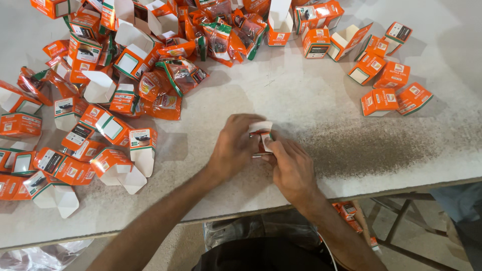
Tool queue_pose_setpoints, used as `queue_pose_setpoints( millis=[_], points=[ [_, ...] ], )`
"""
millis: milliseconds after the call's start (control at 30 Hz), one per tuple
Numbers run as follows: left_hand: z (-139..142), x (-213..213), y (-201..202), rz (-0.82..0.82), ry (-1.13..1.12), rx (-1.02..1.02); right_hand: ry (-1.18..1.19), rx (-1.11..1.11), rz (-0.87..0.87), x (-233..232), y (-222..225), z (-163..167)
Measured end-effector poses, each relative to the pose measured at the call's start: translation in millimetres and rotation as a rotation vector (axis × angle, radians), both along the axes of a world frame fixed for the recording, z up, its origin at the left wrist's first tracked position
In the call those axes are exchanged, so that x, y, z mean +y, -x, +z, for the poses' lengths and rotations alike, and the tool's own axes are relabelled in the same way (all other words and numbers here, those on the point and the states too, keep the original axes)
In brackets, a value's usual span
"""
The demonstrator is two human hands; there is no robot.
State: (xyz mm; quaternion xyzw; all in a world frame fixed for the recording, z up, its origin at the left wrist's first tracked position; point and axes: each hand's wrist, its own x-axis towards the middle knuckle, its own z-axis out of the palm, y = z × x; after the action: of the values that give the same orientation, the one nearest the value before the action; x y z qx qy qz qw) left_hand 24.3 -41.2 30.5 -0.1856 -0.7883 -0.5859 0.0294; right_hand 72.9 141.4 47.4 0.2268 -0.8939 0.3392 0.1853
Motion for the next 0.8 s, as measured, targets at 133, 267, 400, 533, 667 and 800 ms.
queue_pose_setpoints(
  millis=[133,267,400,533,667,800],
  points=[
    [18,-16,-10,-0.202,0.164,0.485,0.003,-0.137,-0.084,2,2,-6],
    [22,-18,-14,-0.194,0.26,0.546,0.044,-0.026,-0.023,5,1,-9],
    [17,-13,-15,-0.173,0.183,0.477,0.071,-0.04,-0.007,2,1,-6],
    [17,-17,-17,-0.211,0.277,0.557,0.03,-0.011,0.002,3,-2,-3],
    [16,-22,-21,-0.191,0.451,0.669,0.007,0.143,0.123,1,-3,-5],
    [13,-42,-37,-0.052,0.613,0.72,-0.135,0.029,-0.05,1,6,2]
  ],
)
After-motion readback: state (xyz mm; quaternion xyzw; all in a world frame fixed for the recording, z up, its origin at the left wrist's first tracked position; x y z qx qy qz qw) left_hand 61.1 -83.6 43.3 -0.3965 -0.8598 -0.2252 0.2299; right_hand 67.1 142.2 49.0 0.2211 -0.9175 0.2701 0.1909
